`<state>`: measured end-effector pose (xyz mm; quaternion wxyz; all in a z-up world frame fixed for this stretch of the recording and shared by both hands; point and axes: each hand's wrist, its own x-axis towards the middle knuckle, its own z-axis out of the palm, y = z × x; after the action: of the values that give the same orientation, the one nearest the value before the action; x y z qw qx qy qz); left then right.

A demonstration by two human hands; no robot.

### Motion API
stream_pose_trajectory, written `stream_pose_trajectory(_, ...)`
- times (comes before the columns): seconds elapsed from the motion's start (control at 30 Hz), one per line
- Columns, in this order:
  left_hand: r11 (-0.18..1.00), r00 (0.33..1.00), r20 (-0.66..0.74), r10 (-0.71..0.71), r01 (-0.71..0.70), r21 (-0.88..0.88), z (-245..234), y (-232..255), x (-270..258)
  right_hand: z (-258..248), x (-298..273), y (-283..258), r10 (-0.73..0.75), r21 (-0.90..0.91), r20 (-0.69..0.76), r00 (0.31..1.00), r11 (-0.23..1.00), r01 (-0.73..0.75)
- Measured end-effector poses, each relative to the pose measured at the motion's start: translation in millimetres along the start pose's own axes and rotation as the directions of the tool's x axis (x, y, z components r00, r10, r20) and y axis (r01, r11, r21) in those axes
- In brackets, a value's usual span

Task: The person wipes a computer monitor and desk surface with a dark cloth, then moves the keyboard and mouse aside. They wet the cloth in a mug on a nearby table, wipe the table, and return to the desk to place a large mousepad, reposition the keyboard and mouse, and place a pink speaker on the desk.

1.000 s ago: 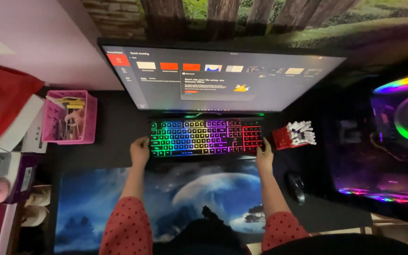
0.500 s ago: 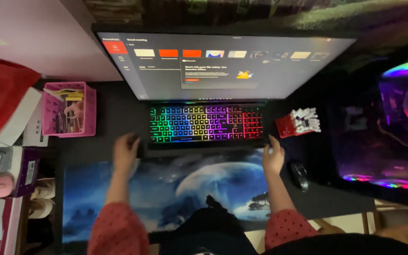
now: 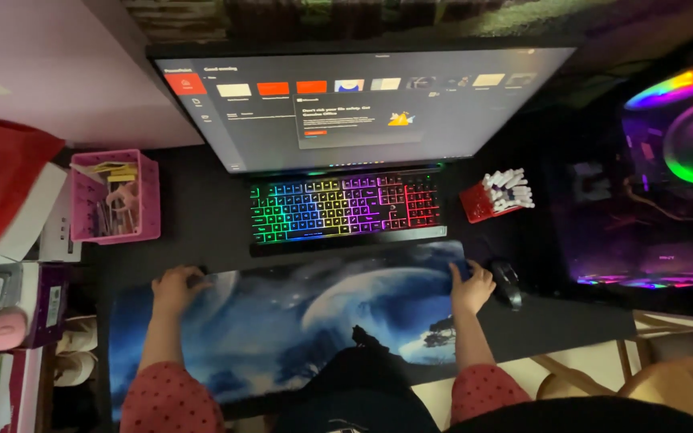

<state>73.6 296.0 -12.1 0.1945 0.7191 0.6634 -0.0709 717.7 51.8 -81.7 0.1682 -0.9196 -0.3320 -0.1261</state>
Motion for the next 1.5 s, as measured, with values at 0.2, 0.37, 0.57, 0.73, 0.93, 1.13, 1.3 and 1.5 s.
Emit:
stream_pose_trajectory(0.2, 0.979, 0.999, -0.051, -0.006, -0.005, -0.206, 18.8, -12.0, 15.7, 50.6, 24.8, 26.5, 0.140, -0.072, 0.178, 0.974, 0.989, -0.129)
stream_pose_trajectory(0.37, 0.987, 0.980, -0.194, 0.038, -0.067, -0.147, 15.0, 0.5, 21.6, 51.1, 40.6, 33.9, 0.261, -0.093, 0.215, 0.941, 0.965, -0.247)
stream_pose_trajectory(0.57, 0.993, 0.945, -0.324, -0.054, 0.018, -0.114, -17.6, 45.9, 1.2, 45.2, 51.2, 14.8, 0.268, -0.078, 0.160, 0.950, 0.963, -0.259)
stream_pose_trajectory(0.73, 0.994, 0.918, -0.387, -0.088, 0.055, -0.094, 3.1, 52.7, 24.5, 4.9, 49.0, -34.8, 0.212, -0.029, 0.167, 0.963, 0.977, -0.211)
stream_pose_trajectory(0.93, 0.851, 0.905, -0.425, -0.012, -0.214, -0.480, -4.4, 141.2, 39.7, -15.1, 62.9, -109.9, -0.278, 0.414, 0.006, 0.960, 0.875, 0.251)
stream_pose_trajectory(1.13, 0.482, 0.938, -0.238, -0.250, -0.092, -0.871, 49.6, 152.2, 105.3, 19.9, 126.1, -131.7, -0.256, 0.596, 0.227, 0.940, 0.800, 0.074)
stream_pose_trajectory(1.3, 0.334, 0.920, -0.258, -0.296, -0.153, -0.930, 66.2, 141.9, 125.0, 22.3, 148.1, -144.6, -0.056, 0.466, 0.681, 0.730, 0.801, -0.374)
stream_pose_trajectory(1.5, 0.140, 0.902, -0.067, -0.426, -0.007, -0.990, 52.0, 158.7, 103.4, -14.7, 138.3, -165.1, -0.075, 0.646, 0.590, 0.804, 0.641, -0.415)
